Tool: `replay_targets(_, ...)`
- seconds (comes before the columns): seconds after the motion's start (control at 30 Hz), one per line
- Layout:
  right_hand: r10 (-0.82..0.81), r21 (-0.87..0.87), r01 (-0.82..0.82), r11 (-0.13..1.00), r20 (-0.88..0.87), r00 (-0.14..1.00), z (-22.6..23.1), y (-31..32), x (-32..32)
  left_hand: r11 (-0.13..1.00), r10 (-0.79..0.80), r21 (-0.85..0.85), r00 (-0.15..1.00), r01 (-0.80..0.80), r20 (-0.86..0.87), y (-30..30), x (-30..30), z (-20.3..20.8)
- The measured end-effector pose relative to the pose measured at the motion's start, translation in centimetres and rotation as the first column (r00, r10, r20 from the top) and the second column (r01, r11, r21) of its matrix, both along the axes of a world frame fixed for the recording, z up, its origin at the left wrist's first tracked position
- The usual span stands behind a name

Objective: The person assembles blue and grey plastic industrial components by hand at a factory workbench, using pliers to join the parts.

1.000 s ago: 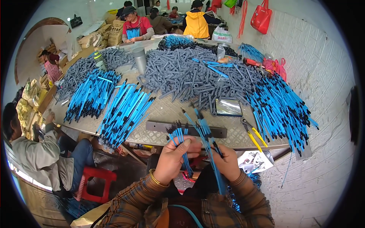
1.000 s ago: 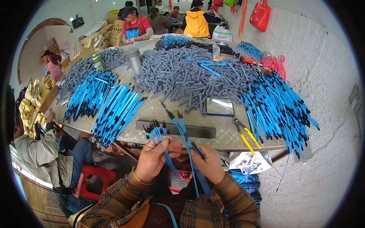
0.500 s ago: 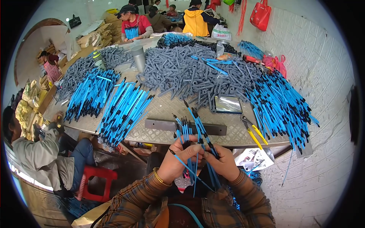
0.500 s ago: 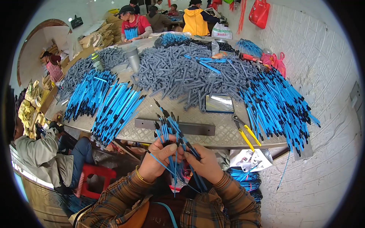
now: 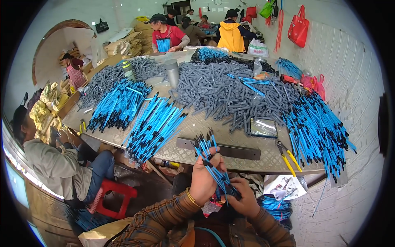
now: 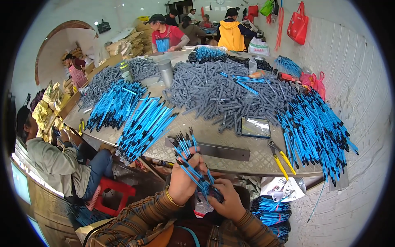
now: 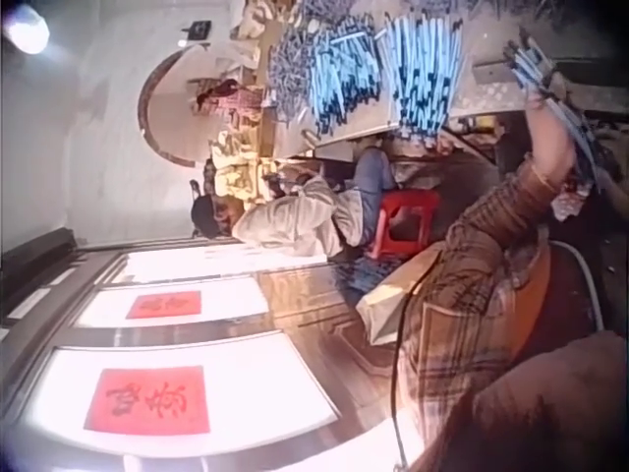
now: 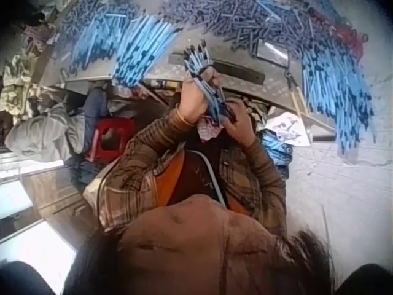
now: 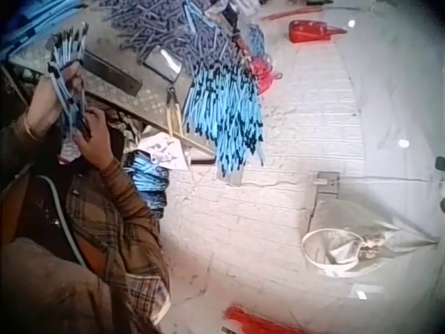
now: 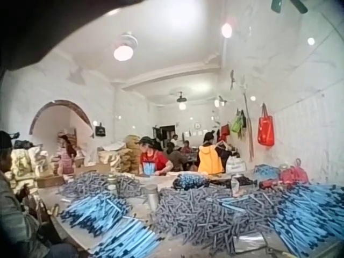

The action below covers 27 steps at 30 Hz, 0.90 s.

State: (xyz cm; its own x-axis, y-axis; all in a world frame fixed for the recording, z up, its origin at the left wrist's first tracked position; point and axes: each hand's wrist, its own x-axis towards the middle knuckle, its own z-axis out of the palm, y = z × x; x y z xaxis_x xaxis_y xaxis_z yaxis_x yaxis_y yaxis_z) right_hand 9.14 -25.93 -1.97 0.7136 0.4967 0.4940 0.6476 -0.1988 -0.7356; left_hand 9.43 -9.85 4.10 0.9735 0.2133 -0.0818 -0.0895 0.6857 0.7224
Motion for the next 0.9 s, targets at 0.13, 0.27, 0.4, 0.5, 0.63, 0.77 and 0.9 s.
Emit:
replay_targets(0.13, 0.023, -0.057, -0.027, 0.998, -0.061, 0.998, -1.1, 0.1, -0.6, 0.989, 0.138, -0.056, 0.990, -0.137, 0.029, 0.6, 1.0, -0.8)
replay_targets(0.27, 0.023, -0.073, -0.029, 0.997, -0.085, 0.996, -1.7, -0.4, -0.9, 0.988, 0.151, 0.017, 0.979, -0.154, 0.138, 1.0, 1.9, -1.8)
replay_targets(0.4, 0.030, -0.014, -0.032, 0.999, -0.129, 0.991, -1.0, 0.3, -1.3, 0.976, 0.210, -0.075, 0.975, -0.204, 0.075, 1.4, 2.2, -1.7)
replay_targets(0.5, -0.029, -0.105, 0.008, 0.994, -0.208, 0.978, -0.7, 1.1, -1.9, 0.976, 0.202, -0.102, 0.977, -0.195, 0.065, 1.1, 2.1, -0.9)
replay_targets(0.63, -0.046, -0.197, 0.039, 0.980, -0.036, 0.998, -2.4, 1.3, -1.1, 0.970, 0.225, -0.098, 0.974, -0.224, 0.008, 0.8, 2.2, -0.9)
replay_targets(0.77, -0.017, -0.075, 0.022, 0.997, 0.062, 0.998, -2.8, 1.1, -0.7, 0.963, 0.254, -0.100, 0.967, -0.250, 0.027, 1.2, 2.1, -0.9)
replay_targets(0.9, -0.025, -0.138, 0.022, 0.990, -0.017, 1.000, -2.8, 2.0, -1.2, 0.952, 0.283, -0.122, 0.959, -0.282, -0.011, 1.1, 2.4, -0.2)
